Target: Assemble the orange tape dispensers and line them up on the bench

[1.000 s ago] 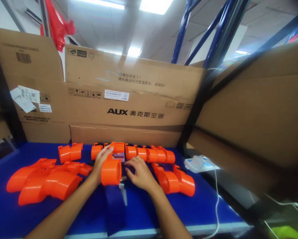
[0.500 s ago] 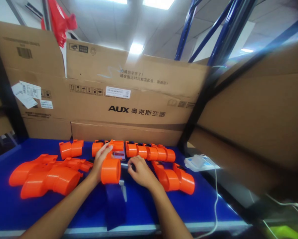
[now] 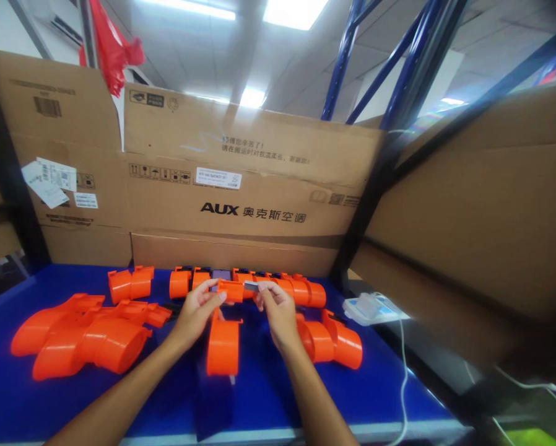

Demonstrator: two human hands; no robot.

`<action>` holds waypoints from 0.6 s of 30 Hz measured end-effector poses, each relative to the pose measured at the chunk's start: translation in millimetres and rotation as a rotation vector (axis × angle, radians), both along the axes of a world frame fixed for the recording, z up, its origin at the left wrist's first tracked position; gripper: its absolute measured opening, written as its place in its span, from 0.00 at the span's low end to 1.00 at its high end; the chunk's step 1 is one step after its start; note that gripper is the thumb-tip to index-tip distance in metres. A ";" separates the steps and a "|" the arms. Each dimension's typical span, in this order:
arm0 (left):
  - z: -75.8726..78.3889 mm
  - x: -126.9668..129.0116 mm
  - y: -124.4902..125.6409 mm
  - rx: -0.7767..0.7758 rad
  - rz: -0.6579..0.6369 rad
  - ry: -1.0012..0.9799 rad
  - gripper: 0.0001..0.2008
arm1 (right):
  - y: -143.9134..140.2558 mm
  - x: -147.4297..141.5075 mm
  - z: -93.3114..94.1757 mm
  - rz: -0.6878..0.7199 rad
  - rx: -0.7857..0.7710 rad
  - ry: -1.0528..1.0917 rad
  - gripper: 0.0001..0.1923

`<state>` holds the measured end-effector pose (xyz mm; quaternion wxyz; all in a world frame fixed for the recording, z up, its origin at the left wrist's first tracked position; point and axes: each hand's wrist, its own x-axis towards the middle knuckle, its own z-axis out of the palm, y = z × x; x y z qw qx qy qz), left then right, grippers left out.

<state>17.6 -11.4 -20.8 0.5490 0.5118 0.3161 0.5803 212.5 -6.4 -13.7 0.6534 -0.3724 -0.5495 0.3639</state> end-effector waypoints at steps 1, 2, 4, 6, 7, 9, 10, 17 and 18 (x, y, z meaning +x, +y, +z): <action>0.2 0.2 -0.1 0.005 -0.007 0.005 0.30 | 0.5 0.3 0.0 -0.003 -0.003 0.013 0.16; 0.2 0.5 -0.1 0.010 -0.015 0.006 0.29 | 0.9 0.5 0.0 0.000 -0.005 0.022 0.17; 0.0 1.0 0.0 0.016 -0.026 0.001 0.29 | 1.2 0.5 -0.2 0.016 -0.011 0.026 0.17; -0.5 1.2 0.2 0.016 -0.026 0.001 0.29 | 0.9 0.0 -0.4 0.029 -0.018 0.020 0.17; -0.7 1.2 0.2 0.013 -0.023 0.002 0.29 | 0.6 -0.3 -0.6 0.030 -0.022 0.014 0.17; -0.6 0.9 0.0 0.008 -0.019 0.006 0.29 | -0.1 -0.6 -0.9 0.029 -0.025 0.000 0.17; -0.4 0.8 -0.1 0.009 -0.020 0.008 0.29 | -0.4 -0.7 -1.0 0.029 -0.027 -0.007 0.16; 0.8 0.8 -2.0 0.019 -0.047 0.041 0.28 | -2.1 -1.9 -1.5 0.056 -0.037 -0.034 0.17; 1.3 1.1 -2.6 0.013 -0.046 0.038 0.28 | -2.5 -2.3 -1.5 0.060 -0.042 -0.039 0.17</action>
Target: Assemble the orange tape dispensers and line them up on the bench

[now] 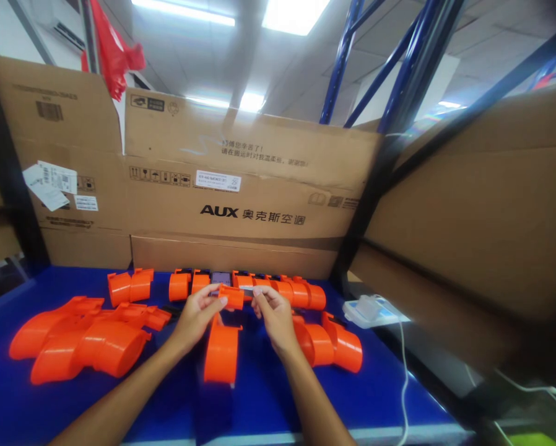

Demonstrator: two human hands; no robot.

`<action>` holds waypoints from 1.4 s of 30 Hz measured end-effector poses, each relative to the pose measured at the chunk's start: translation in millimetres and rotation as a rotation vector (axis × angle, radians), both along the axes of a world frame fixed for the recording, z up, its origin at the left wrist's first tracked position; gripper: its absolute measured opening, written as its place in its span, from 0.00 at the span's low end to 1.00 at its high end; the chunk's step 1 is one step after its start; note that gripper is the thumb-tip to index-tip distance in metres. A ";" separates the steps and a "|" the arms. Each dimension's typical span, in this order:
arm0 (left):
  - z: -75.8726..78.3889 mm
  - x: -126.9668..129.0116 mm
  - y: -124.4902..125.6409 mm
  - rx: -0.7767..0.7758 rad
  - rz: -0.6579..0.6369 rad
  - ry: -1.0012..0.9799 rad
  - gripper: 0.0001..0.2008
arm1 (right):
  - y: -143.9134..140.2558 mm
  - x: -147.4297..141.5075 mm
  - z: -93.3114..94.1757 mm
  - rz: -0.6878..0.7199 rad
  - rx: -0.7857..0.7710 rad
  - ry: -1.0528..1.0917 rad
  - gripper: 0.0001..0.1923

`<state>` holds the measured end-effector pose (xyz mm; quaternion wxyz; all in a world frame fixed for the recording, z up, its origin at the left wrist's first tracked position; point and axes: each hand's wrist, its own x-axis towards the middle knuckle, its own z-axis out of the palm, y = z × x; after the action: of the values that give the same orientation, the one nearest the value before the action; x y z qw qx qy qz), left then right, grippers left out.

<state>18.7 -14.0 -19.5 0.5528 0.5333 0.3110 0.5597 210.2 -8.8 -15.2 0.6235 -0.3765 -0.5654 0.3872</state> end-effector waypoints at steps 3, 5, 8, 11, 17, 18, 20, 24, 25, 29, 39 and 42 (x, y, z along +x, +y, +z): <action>2.3 1.2 -1.9 -0.010 -0.003 -0.016 0.28 | -0.6 -1.5 -0.1 0.011 -0.016 -0.009 0.17; 3.9 1.9 -2.7 -0.009 -0.005 -0.023 0.27 | 0.0 -1.8 -0.5 0.019 -0.019 -0.010 0.18; 4.0 2.0 -1.4 -0.018 0.034 -0.039 0.27 | 2.6 -0.7 -1.4 -0.028 0.007 0.008 0.18; 0.8 1.0 2.7 -0.045 0.107 -0.062 0.28 | 5.3 2.3 -2.3 -0.131 0.042 0.037 0.19; -6.1 -0.4 9.7 -0.053 0.168 -0.080 0.29 | 5.2 4.7 -2.6 -0.158 0.056 -0.002 0.17; -6.6 -0.5 10.1 -0.051 0.169 -0.077 0.30 | 4.8 4.4 -2.5 -0.153 0.053 0.001 0.17; -7.1 -0.5 10.4 -0.051 0.157 -0.072 0.30 | 3.9 3.7 -2.5 -0.136 0.044 0.014 0.17; -6.2 -0.6 9.1 -0.055 0.128 -0.084 0.33 | 2.8 3.0 -2.5 -0.102 0.037 0.025 0.18; -5.6 -0.7 8.4 -0.055 0.118 -0.087 0.33 | 2.6 2.9 -2.5 -0.094 0.041 0.021 0.18; -1.7 -1.3 5.1 -0.062 0.099 -0.098 0.31 | 1.9 2.1 -2.6 -0.040 0.051 0.000 0.16; 2.8 0.3 -0.4 -0.038 0.054 -0.055 0.25 | 0.6 -1.3 -4.7 0.052 0.035 -0.078 0.16; 1.4 0.3 0.5 -0.033 0.042 -0.034 0.24 | 0.6 -0.9 -4.3 0.064 0.034 -0.099 0.16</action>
<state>18.9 -13.5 -18.1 0.5547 0.5079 0.3218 0.5750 209.2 -8.3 -19.5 0.5884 -0.3663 -0.6135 0.3784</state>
